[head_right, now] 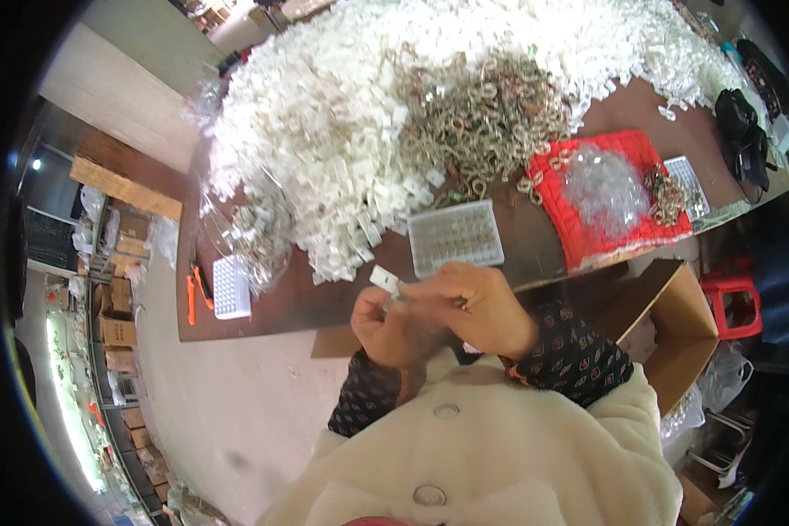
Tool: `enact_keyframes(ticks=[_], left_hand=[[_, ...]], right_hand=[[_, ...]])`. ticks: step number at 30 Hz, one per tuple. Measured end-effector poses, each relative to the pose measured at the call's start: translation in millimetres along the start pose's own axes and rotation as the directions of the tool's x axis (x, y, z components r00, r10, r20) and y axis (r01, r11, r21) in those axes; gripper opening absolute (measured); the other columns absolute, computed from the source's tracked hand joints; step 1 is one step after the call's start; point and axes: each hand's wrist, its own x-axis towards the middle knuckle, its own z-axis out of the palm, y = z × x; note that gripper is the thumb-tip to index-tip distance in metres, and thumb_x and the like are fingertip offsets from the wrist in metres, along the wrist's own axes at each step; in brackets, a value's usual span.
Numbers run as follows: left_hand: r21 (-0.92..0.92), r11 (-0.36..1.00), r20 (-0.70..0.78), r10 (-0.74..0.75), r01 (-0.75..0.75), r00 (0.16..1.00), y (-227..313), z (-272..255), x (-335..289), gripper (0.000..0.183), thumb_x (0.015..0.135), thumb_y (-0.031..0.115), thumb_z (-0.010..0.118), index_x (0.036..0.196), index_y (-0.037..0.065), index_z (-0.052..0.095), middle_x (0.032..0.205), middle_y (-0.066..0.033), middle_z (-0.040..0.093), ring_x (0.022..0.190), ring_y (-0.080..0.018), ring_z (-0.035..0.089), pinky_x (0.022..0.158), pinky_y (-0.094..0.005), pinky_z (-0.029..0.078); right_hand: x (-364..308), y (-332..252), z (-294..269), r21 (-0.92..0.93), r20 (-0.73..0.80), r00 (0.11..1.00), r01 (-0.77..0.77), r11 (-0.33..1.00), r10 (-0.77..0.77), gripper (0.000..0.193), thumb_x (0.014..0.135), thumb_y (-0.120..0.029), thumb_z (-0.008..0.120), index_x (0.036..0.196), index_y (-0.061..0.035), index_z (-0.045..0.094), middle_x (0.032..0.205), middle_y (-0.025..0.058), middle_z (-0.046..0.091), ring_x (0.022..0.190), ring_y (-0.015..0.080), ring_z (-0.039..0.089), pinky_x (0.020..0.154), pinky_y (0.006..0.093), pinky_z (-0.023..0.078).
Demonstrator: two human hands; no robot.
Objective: The person repeatedly picks small white plastic housings and metal contacts from a table, inserts the contacts into the housings, and tests each assembly by pressing a button that lights a small bulb. Completed units are placed into a red pouch on the table.
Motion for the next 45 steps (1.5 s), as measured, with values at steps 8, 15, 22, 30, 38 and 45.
enact_keyframes(ticks=[8,15,22,30,38,45], left_hand=[[-0.122,0.989,0.196,-0.059,0.084,0.979,-2.8,-13.8,1.7,0.019,0.089,-0.006,0.064,0.106,-0.002,0.057,0.094,-0.0105,0.066,0.073,-0.0133,0.062,0.063,-0.0255,0.052],[-0.129,0.987,0.039,-0.09,0.094,0.995,1.7,-4.5,-4.0,0.021,0.089,-0.007,0.063,0.107,-0.001,0.055,0.101,-0.011,0.066,0.08,-0.0156,0.065,0.07,-0.0282,0.056],[-0.248,0.946,-0.054,-0.228,0.208,0.972,11.0,8.6,-6.0,0.017,0.09,0.005,0.07,0.103,0.005,0.059,0.086,-0.0045,0.068,0.062,-0.0082,0.06,0.052,-0.0188,0.047],[-0.314,0.91,0.068,-0.264,0.272,0.962,19.6,12.0,-1.7,0.019,0.092,0.004,0.067,0.109,0.002,0.06,0.093,-0.0089,0.07,0.066,-0.0112,0.062,0.053,-0.022,0.049],[-0.131,0.969,0.057,-0.205,0.211,0.977,19.8,12.0,-0.2,0.033,0.094,0.005,0.06,0.126,-0.003,0.061,0.103,-0.0069,0.069,0.057,-0.0086,0.056,0.044,-0.0181,0.042],[-0.018,0.983,0.085,-0.183,0.185,0.98,22.8,8.1,1.1,0.037,0.092,0.007,0.063,0.127,-0.004,0.06,0.104,-0.0068,0.069,0.058,-0.0086,0.057,0.045,-0.0185,0.043]], right_hand=[[-8.6,2.1,-1.7,0.057,0.003,1.0,-0.008,0.998,0.008,0.032,0.084,0.003,0.073,0.115,-0.0072,0.073,0.08,0.0042,0.063,0.069,0.0104,0.058,0.06,0.0242,0.046],[-3.8,-1.2,14.2,-0.129,-0.129,0.983,0.113,0.985,-0.13,0.031,0.082,0.001,0.075,0.111,-0.0065,0.073,0.079,0.0065,0.065,0.068,0.0151,0.06,0.062,0.0273,0.048],[-8.0,-2.4,8.2,-0.191,-0.115,0.985,0.107,0.976,-0.131,0.023,0.083,0.001,0.072,0.106,-0.0041,0.071,0.083,0.0119,0.065,0.071,0.0247,0.065,0.062,0.033,0.053],[-6.9,6.5,10.1,-0.169,-0.092,0.982,0.149,0.974,-0.166,0.037,0.082,0.014,0.067,0.113,-0.0048,0.071,0.096,0.0111,0.066,0.084,0.0203,0.068,0.075,0.0275,0.056],[-5.7,21.6,14.7,-0.269,-0.143,0.941,0.262,0.927,-0.307,0.036,0.078,0.013,0.068,0.109,-0.0041,0.071,0.094,0.0108,0.065,0.082,0.0246,0.066,0.069,0.0306,0.055],[-4.4,19.6,13.4,-0.198,-0.163,0.947,0.243,0.95,-0.277,0.035,0.077,0.014,0.068,0.107,-0.0038,0.072,0.092,0.0112,0.065,0.078,0.0221,0.067,0.067,0.0289,0.055]])
